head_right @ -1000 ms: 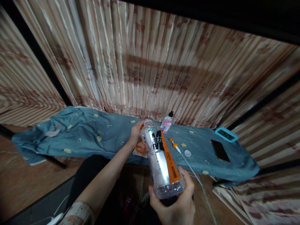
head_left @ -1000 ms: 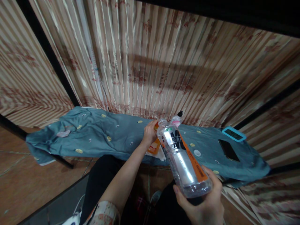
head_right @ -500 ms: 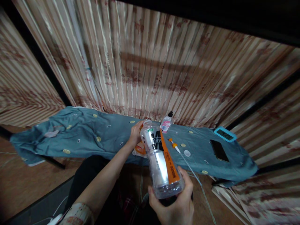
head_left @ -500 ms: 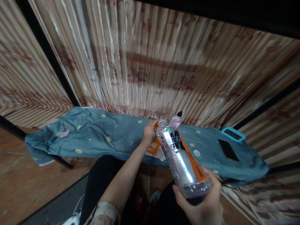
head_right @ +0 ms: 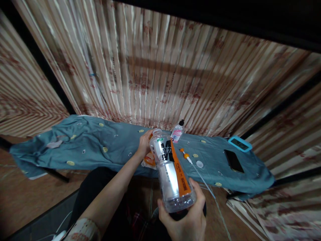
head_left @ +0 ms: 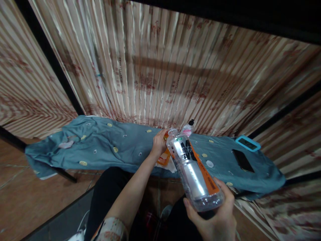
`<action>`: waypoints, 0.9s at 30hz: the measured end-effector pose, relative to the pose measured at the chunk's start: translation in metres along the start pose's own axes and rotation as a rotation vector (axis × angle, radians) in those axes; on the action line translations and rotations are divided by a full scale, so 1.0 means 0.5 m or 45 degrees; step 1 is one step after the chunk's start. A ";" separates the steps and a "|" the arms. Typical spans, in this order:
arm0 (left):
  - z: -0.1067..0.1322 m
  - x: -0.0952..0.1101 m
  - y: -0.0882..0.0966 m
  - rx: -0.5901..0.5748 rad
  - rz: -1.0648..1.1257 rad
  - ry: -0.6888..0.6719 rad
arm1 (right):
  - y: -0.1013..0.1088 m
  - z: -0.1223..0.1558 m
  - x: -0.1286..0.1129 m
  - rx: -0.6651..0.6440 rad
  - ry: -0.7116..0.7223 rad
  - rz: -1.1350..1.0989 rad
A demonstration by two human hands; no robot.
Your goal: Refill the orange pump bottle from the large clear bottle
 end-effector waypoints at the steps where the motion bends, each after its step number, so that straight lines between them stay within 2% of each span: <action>1: 0.000 0.000 0.000 0.002 0.002 -0.002 | 0.000 0.000 0.001 -0.002 -0.015 -0.001; 27: 0.002 0.008 0.003 -0.028 0.027 0.006 | 0.003 0.002 -0.010 -0.014 -0.100 -0.041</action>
Point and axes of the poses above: each hand's wrist, its own z-axis away from the middle knuckle, its own y-axis out of the back of the hand, x = y × z, the point moved 7 cm from there along -z, towards the middle knuckle, and after that the axes turned 4 degrees about -z, right-handed, at the moved point
